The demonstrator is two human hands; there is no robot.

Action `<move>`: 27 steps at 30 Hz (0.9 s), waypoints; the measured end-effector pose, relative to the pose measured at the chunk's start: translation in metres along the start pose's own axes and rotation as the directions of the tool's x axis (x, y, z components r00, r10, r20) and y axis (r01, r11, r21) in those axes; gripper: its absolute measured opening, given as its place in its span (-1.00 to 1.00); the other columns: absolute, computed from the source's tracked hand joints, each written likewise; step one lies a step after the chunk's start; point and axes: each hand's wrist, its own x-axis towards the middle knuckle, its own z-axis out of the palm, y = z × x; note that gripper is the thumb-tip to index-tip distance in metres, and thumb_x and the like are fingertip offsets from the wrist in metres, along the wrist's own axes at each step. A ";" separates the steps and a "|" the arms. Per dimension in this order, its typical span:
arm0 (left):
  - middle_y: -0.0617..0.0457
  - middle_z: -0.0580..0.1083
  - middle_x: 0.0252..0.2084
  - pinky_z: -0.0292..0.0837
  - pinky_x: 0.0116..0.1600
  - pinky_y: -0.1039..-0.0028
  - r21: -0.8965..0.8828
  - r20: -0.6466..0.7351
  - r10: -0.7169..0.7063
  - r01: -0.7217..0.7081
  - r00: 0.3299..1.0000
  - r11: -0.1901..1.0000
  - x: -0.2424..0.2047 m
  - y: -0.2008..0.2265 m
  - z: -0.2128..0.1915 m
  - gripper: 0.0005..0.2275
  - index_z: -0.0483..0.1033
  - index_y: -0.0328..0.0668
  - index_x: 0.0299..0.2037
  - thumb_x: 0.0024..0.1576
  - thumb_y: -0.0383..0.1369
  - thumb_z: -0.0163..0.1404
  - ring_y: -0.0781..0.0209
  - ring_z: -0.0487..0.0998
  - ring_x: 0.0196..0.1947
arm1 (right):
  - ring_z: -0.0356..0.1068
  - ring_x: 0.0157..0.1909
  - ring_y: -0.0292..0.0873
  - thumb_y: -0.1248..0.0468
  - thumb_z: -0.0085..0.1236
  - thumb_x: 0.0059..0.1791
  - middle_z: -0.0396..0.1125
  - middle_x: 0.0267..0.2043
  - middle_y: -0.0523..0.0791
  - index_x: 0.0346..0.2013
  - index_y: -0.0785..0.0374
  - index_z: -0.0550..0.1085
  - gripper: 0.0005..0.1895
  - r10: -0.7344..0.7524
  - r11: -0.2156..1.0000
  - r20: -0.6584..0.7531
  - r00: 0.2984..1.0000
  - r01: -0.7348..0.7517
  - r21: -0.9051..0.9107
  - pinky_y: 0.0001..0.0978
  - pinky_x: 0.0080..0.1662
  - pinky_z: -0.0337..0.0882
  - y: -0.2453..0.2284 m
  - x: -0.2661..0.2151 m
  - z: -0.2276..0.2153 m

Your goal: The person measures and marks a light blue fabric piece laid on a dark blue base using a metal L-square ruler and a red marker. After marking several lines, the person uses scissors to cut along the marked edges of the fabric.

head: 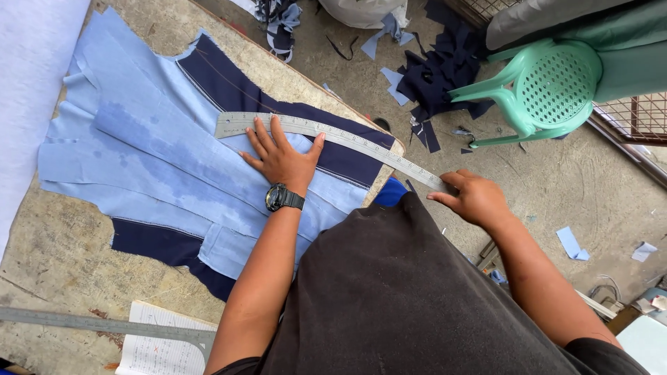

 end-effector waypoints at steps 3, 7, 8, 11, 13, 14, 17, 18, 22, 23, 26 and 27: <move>-0.26 0.05 0.46 -0.11 0.29 -0.45 0.003 0.006 -0.004 0.004 1.000 1.000 0.000 0.001 0.002 -0.08 0.16 -0.14 0.36 -0.05 0.33 0.17 -0.35 -0.02 0.48 | 0.46 0.05 0.20 -0.12 0.24 -0.03 0.52 -0.09 0.00 0.04 0.10 0.57 -0.51 -0.019 0.943 -0.057 0.998 0.037 0.331 0.09 0.09 0.42 0.037 0.031 -0.001; -0.22 0.09 0.46 -0.05 0.29 -0.49 0.019 -0.003 -0.020 0.020 1.000 1.000 -0.001 0.001 -0.004 -0.08 0.20 -0.11 0.36 -0.04 0.38 0.12 -0.31 0.03 0.48 | 0.19 -0.51 -0.17 0.31 -0.01 0.03 0.15 -0.55 -0.13 -0.27 0.15 0.38 -0.99 0.432 -0.096 0.024 0.901 0.019 0.995 -0.35 -0.39 0.27 0.056 0.101 -0.023; -0.19 0.14 0.46 0.02 0.29 -0.51 0.034 -0.018 -0.013 0.014 1.000 0.999 0.003 0.004 -0.006 -0.08 0.23 -0.09 0.37 -0.03 0.41 0.09 -0.28 0.09 0.48 | 0.24 -0.36 -0.09 0.49 0.02 -0.12 0.24 -0.39 -0.02 -0.25 0.20 0.28 -0.78 0.432 -0.494 0.129 0.893 0.115 0.862 -0.27 -0.27 0.30 0.048 0.117 -0.039; -0.24 0.09 0.45 -0.09 0.29 -0.44 -0.013 -0.009 -0.029 0.029 1.000 0.999 0.002 0.006 -0.006 -0.07 0.20 -0.13 0.33 -0.12 0.33 0.17 -0.33 0.01 0.48 | 0.48 0.22 0.07 0.58 -0.18 -0.08 0.32 0.20 0.07 0.04 0.13 0.20 -0.55 0.173 -0.251 0.020 0.985 0.024 0.968 0.00 0.23 0.51 -0.012 0.148 -0.040; -0.23 0.07 0.46 -0.13 0.30 -0.45 -0.008 0.011 -0.036 0.036 0.999 0.999 0.000 0.004 -0.008 -0.06 0.19 -0.12 0.35 -0.11 0.33 0.17 -0.32 -0.01 0.49 | 0.50 0.13 0.09 0.52 -0.17 0.00 0.33 0.20 0.13 0.12 0.22 0.17 -0.60 0.024 -0.083 -0.041 0.999 0.043 0.996 -0.07 0.09 0.57 -0.084 0.151 -0.045; -0.23 0.04 0.47 -0.16 0.30 -0.45 -0.010 0.029 -0.029 0.029 0.999 1.000 0.003 0.004 -0.007 -0.06 0.17 -0.10 0.36 -0.11 0.32 0.18 -0.30 -0.04 0.50 | 0.52 0.04 0.11 0.46 -0.16 0.07 0.33 0.20 0.19 0.19 0.31 0.14 -0.62 -0.121 0.077 -0.090 0.989 0.100 0.992 -0.14 -0.05 0.62 -0.119 0.153 -0.049; -0.24 0.03 0.49 -0.20 0.32 -0.44 -0.013 0.049 -0.037 0.038 0.998 0.999 0.002 0.006 -0.010 -0.07 0.17 -0.12 0.37 -0.08 0.33 0.14 -0.29 -0.06 0.51 | 0.56 -0.40 -0.01 0.33 0.02 0.12 0.41 -0.06 0.21 0.04 0.36 0.32 -0.76 -0.285 0.345 -0.112 0.952 0.211 0.915 -0.25 -0.39 0.63 -0.189 0.175 -0.038; -0.24 0.03 0.49 -0.20 0.32 -0.44 -0.012 0.044 -0.043 0.043 0.998 0.999 0.002 0.006 -0.010 -0.07 0.17 -0.12 0.37 -0.08 0.33 0.14 -0.29 -0.06 0.51 | 0.56 -0.40 -0.01 0.33 0.02 0.12 0.41 -0.06 0.21 0.04 0.36 0.32 -0.76 -0.292 0.345 -0.114 0.950 0.216 0.913 -0.25 -0.39 0.63 -0.201 0.188 -0.028; -0.20 -0.01 0.51 -0.21 0.32 -0.47 -0.019 0.145 -0.071 0.074 0.987 0.997 0.006 0.007 -0.014 -0.06 0.15 -0.10 0.39 -0.08 0.36 0.09 -0.25 -0.11 0.53 | 0.50 -0.27 -0.08 0.03 0.24 0.00 0.38 -0.42 -0.23 -0.19 -0.06 0.55 -0.84 -0.445 0.721 -0.237 0.864 0.502 0.478 -0.24 -0.22 0.50 -0.236 0.222 -0.003; -0.19 -0.03 0.52 -0.20 0.32 -0.48 -0.024 0.200 -0.081 0.087 0.977 0.996 0.007 0.007 -0.015 -0.05 0.13 -0.08 0.40 -0.08 0.36 0.08 -0.24 -0.13 0.54 | 0.46 -0.18 0.00 0.14 0.25 0.00 0.33 -0.25 -0.16 -0.20 0.02 0.58 -0.88 -0.558 0.670 -0.309 0.770 0.638 0.378 -0.20 -0.18 0.49 -0.241 0.225 0.000; -0.18 -0.08 0.53 -0.32 0.34 -0.47 -0.002 0.285 -0.108 0.114 0.952 0.994 0.012 0.009 -0.018 -0.05 0.08 -0.07 0.42 -0.06 0.38 0.03 -0.21 -0.19 0.55 | 0.46 -0.19 0.09 0.27 0.17 0.01 0.33 -0.24 -0.08 -0.10 0.12 0.56 -0.83 -0.610 0.682 -0.262 0.747 0.664 0.306 -0.14 -0.22 0.49 -0.249 0.237 0.016; -0.18 -0.08 0.53 -0.32 0.34 -0.47 0.001 0.283 -0.117 0.121 0.952 0.993 0.011 0.009 -0.020 -0.05 0.08 -0.07 0.42 -0.06 0.38 0.03 -0.21 -0.19 0.55 | 0.46 -0.19 0.09 0.27 0.17 0.01 0.33 -0.24 -0.08 -0.10 0.12 0.56 -0.83 -0.617 0.678 -0.259 0.743 0.669 0.305 -0.14 -0.22 0.49 -0.250 0.237 0.016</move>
